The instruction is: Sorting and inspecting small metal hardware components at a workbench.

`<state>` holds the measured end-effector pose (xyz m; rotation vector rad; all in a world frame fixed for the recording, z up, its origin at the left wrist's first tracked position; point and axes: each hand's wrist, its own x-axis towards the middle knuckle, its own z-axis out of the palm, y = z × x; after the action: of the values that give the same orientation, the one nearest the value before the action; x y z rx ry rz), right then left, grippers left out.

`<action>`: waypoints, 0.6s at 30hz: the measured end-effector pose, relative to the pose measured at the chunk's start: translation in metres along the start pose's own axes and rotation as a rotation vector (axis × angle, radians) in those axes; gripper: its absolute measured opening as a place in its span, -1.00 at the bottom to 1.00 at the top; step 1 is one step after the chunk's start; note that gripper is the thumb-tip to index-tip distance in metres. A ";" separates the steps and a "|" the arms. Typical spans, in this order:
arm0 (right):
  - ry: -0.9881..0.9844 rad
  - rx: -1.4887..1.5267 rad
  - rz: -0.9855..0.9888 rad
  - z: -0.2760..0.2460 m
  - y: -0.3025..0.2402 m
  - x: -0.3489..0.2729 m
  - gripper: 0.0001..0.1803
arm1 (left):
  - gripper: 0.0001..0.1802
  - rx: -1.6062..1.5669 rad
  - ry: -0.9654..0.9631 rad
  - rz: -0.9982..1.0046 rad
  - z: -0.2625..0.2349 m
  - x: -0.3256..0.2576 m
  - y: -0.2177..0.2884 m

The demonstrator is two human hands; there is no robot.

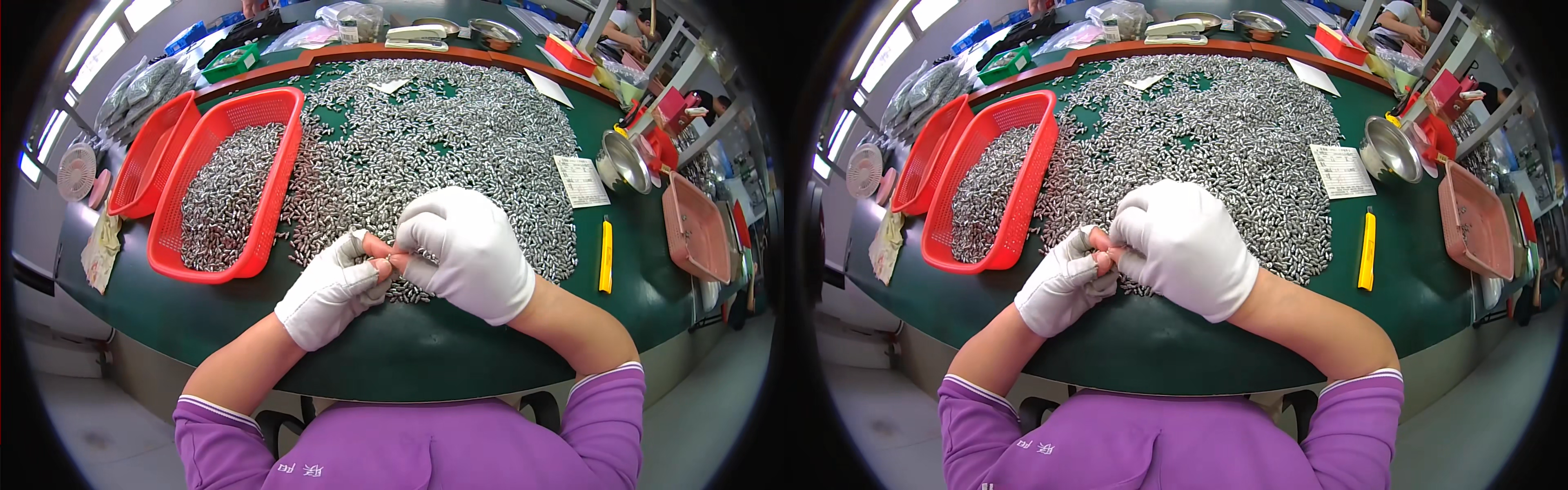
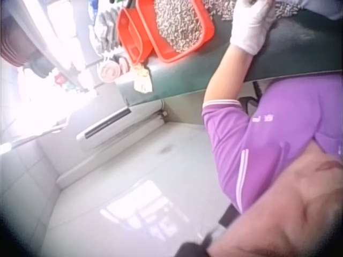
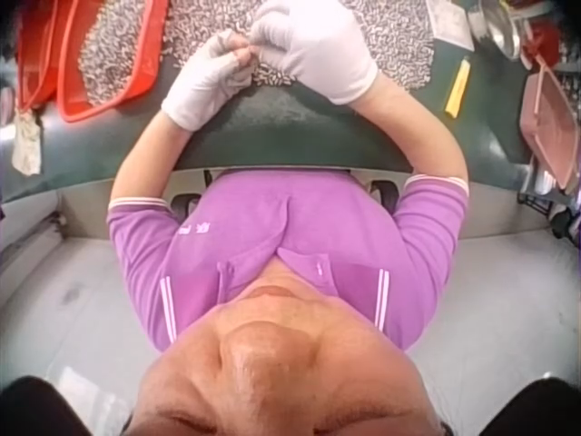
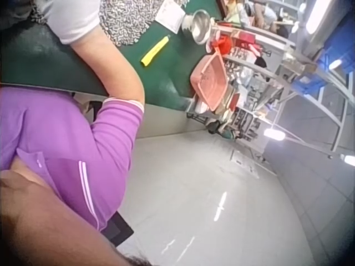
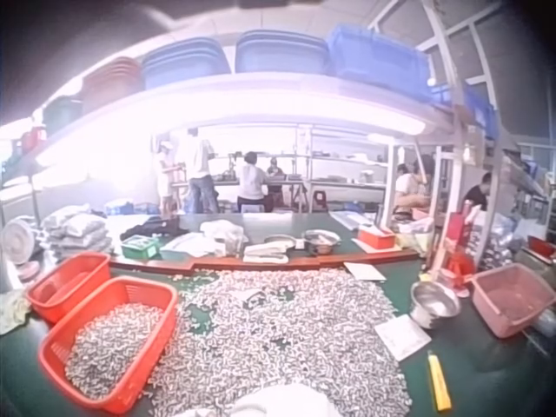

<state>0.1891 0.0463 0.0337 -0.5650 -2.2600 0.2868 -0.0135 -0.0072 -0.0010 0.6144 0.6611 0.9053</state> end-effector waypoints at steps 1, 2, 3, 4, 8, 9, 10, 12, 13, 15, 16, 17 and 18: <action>0.001 -0.001 0.000 -0.001 0.001 0.000 -0.82 | -0.74 -0.011 -0.011 -0.007 -0.001 0.000 0.000; -0.030 -0.093 0.044 -0.003 0.003 0.001 -0.82 | -0.74 -0.011 -0.010 -0.006 0.001 0.000 0.000; -0.061 -0.185 0.088 -0.005 0.006 0.001 -0.83 | -0.78 0.009 -0.012 0.029 0.004 -0.001 0.000; -0.171 -0.252 0.167 -0.005 0.012 -0.002 -0.81 | -0.81 0.030 -0.013 0.063 0.006 -0.001 0.000; -0.408 -0.399 0.308 -0.003 0.026 -0.009 -0.71 | -0.81 -0.041 -0.039 0.054 0.000 0.003 -0.001; -0.431 -0.398 0.312 -0.005 0.026 -0.007 -0.71 | -0.81 -0.066 -0.031 0.037 0.000 0.004 0.000; -0.452 -0.398 0.316 -0.008 0.026 -0.006 -0.71 | -0.81 -0.090 -0.024 0.020 0.000 0.006 0.000; -0.288 -0.340 0.245 -0.018 0.027 -0.002 -0.71 | -0.81 -0.116 -0.055 0.021 -0.002 0.008 -0.001; -0.197 -0.337 0.234 -0.029 0.025 0.001 -0.70 | -0.80 -0.142 -0.085 0.023 -0.003 0.009 -0.001; 0.099 -0.317 0.095 -0.047 0.026 0.017 -0.69 | -0.80 -0.142 -0.075 0.036 -0.008 0.006 0.000; 0.262 -0.191 0.095 -0.062 0.021 0.024 -0.66 | -0.81 -0.142 -0.078 0.045 -0.010 0.004 0.000; 0.393 -0.321 0.047 -0.080 0.012 0.028 -0.60 | -0.81 -0.143 -0.068 0.055 -0.013 0.001 0.000; 0.614 -0.472 0.001 -0.102 0.012 0.006 -0.60 | -0.81 -0.131 -0.058 0.048 -0.014 0.002 0.001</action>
<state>0.2646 0.0629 0.1018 -0.7703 -1.7163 -0.3898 -0.0233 -0.0027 -0.0100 0.5391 0.5329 0.9638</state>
